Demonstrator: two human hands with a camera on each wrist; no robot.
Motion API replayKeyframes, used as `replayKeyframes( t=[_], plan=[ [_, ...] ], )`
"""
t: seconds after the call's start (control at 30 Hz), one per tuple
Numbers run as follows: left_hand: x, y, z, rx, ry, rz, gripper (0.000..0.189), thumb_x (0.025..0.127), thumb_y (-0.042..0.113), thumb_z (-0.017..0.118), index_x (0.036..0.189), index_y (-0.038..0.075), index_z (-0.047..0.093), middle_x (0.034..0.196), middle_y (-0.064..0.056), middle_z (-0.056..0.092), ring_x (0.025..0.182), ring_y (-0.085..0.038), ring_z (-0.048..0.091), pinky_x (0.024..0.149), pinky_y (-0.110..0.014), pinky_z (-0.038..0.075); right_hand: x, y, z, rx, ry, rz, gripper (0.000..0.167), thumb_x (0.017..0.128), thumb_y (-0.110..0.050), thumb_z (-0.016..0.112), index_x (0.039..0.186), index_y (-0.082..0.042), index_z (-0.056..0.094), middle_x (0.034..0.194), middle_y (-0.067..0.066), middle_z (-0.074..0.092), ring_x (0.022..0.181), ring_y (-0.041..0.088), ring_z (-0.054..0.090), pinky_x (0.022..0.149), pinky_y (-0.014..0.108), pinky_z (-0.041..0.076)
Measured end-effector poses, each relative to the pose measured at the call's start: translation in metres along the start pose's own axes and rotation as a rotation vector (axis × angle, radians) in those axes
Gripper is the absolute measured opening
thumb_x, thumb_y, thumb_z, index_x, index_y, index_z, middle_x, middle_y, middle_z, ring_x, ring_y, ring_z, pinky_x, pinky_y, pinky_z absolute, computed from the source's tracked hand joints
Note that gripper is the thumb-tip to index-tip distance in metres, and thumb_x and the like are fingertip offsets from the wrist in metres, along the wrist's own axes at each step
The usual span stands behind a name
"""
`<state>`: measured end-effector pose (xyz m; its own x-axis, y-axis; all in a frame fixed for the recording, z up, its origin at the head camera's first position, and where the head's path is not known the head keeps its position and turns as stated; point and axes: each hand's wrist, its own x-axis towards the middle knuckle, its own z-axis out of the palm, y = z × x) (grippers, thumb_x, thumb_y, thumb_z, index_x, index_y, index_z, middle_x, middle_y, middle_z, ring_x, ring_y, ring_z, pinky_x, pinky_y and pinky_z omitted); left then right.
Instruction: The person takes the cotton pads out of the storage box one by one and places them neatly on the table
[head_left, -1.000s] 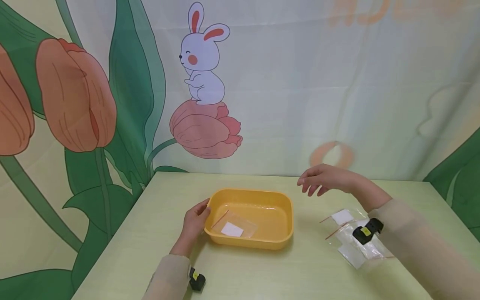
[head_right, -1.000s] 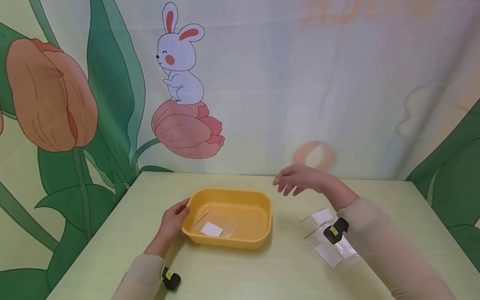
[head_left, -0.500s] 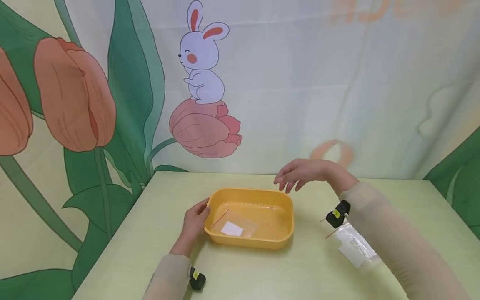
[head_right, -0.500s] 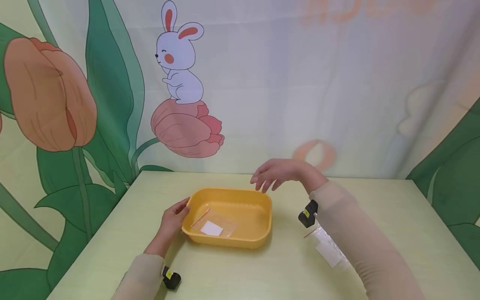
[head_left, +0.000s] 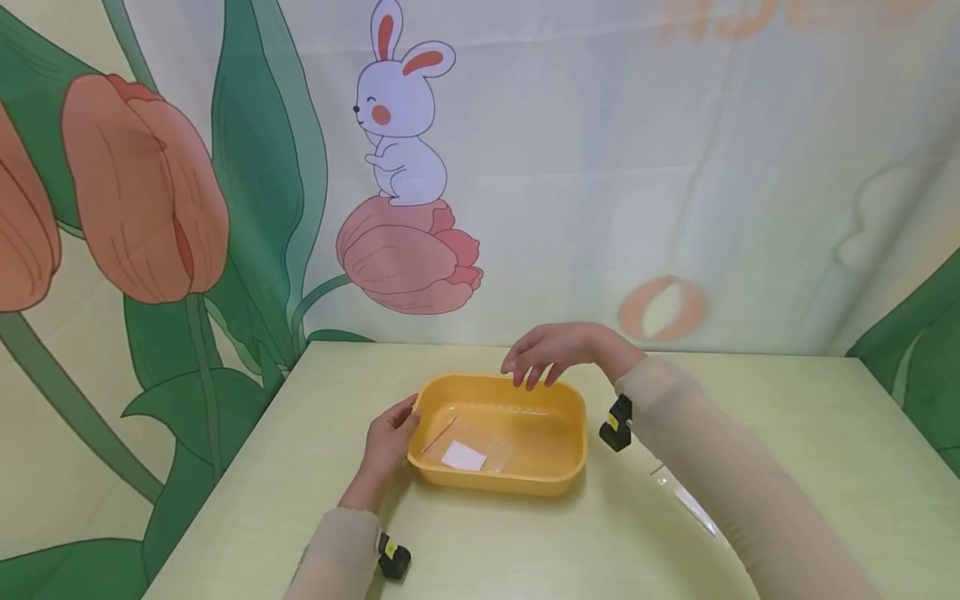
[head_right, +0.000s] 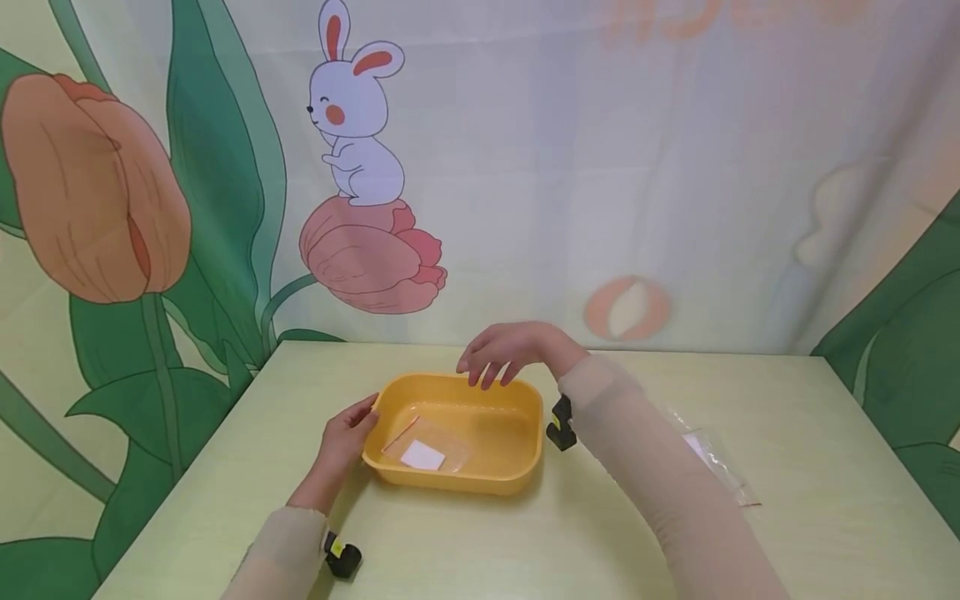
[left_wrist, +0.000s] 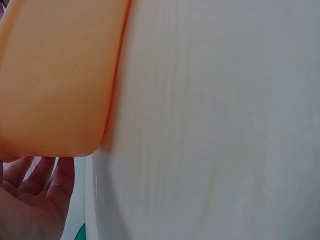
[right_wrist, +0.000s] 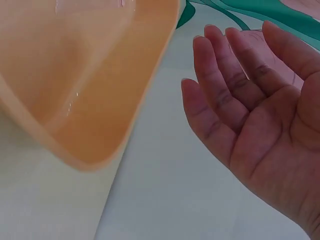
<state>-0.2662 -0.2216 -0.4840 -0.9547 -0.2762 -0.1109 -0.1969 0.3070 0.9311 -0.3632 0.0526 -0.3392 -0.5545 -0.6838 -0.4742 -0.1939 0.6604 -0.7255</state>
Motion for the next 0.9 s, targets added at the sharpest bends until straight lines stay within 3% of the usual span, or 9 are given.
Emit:
replayKeyframes(
  t=[0.13, 0.33, 0.9],
  plan=[
    [0.000, -0.001, 0.000, 0.004, -0.002, -0.003, 0.044, 0.106, 0.013, 0.051, 0.149, 0.004, 0.052, 0.154, -0.026, 0.050, 0.147, -0.041, 0.045, 0.122, -0.051, 0.041, 0.016, 0.000, 0.006, 0.004, -0.001, 0.013, 0.043, 0.103, -0.023, 0.056, 0.140, -0.001, 0.058, 0.126, 0.012, 0.071, 0.111, 0.022, 0.069, 0.099, 0.034, 0.059],
    [-0.001, -0.001, -0.001, 0.001, -0.002, -0.002, 0.044, 0.106, 0.013, 0.050, 0.149, 0.003, 0.052, 0.154, -0.026, 0.049, 0.147, -0.041, 0.044, 0.122, -0.051, 0.040, 0.035, 0.003, 0.014, 0.026, -0.002, 0.031, 0.044, 0.103, -0.025, 0.057, 0.140, -0.001, 0.057, 0.127, 0.013, 0.071, 0.113, 0.023, 0.070, 0.105, 0.040, 0.057],
    [0.001, -0.002, 0.000, -0.011, 0.003, 0.021, 0.043, 0.105, 0.012, 0.051, 0.148, 0.002, 0.052, 0.152, -0.027, 0.051, 0.145, -0.042, 0.046, 0.120, -0.051, 0.043, 0.060, 0.013, 0.033, 0.016, 0.029, 0.080, 0.041, 0.103, -0.028, 0.056, 0.136, -0.004, 0.062, 0.127, 0.012, 0.072, 0.114, 0.021, 0.070, 0.101, 0.034, 0.058]
  ],
)
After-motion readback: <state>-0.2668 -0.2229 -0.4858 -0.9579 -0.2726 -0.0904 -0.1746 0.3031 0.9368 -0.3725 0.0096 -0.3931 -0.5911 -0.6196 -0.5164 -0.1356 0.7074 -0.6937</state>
